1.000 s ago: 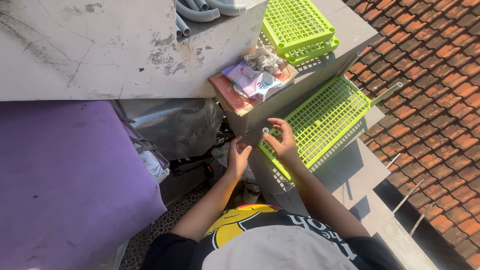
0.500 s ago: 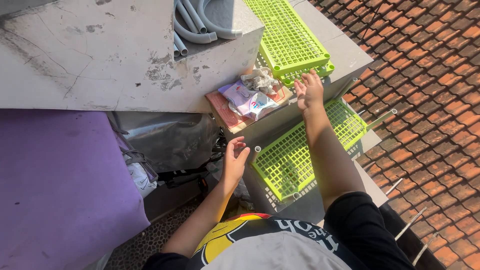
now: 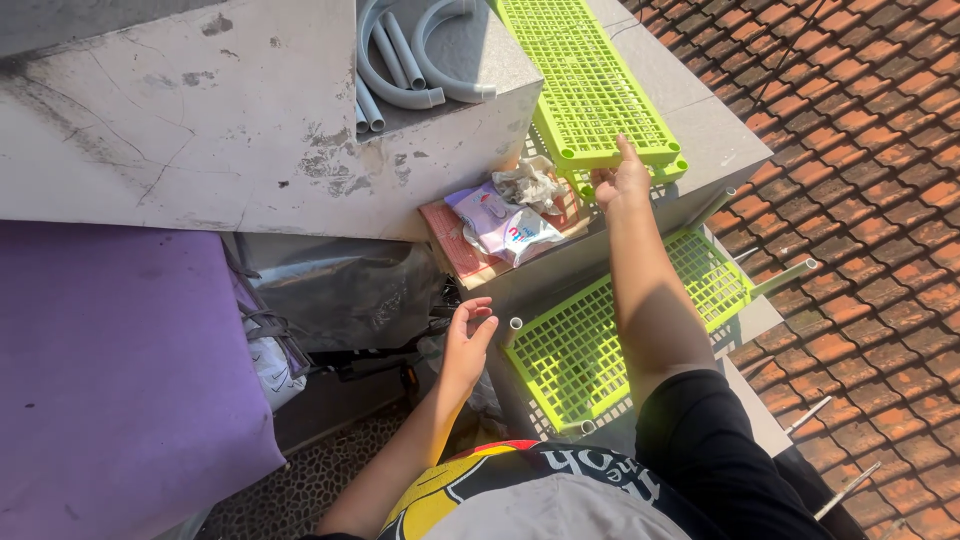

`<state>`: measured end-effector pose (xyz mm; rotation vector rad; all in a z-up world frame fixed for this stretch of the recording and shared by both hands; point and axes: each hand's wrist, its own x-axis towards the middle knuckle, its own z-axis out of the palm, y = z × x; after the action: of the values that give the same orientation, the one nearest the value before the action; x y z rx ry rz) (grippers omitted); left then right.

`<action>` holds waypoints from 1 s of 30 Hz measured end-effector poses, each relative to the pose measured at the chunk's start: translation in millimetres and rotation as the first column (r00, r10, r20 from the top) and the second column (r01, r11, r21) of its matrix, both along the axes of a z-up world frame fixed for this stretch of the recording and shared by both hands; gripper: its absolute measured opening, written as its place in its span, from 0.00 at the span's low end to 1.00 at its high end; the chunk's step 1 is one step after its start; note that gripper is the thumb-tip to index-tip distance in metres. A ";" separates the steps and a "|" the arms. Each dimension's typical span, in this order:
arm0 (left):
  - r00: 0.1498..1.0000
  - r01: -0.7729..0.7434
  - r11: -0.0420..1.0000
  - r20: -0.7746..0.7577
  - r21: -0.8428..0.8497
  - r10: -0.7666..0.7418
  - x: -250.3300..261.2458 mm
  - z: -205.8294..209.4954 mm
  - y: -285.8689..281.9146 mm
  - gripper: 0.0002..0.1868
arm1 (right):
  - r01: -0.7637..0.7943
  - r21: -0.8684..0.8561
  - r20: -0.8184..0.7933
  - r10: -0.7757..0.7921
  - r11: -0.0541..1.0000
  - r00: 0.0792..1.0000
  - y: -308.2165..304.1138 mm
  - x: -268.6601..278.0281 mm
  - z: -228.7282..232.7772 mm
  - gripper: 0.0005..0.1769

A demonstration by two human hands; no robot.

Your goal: Assembling a multi-tier green plastic shelf by attaching support poles and curved handles.

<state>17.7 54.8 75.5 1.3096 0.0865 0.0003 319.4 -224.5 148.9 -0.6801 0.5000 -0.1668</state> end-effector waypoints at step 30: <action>0.956 0.291 0.941 0.098 -0.171 -0.277 16.8 90.8 -35.8 0.23 | 0.005 0.120 0.451 -0.059 0.993 0.890 32.0 -262.0 50.5 0.16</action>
<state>34.5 19.0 166.4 1.1261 -0.1623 -0.2028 57.4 -192.5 199.4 -0.4956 0.0670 -0.3171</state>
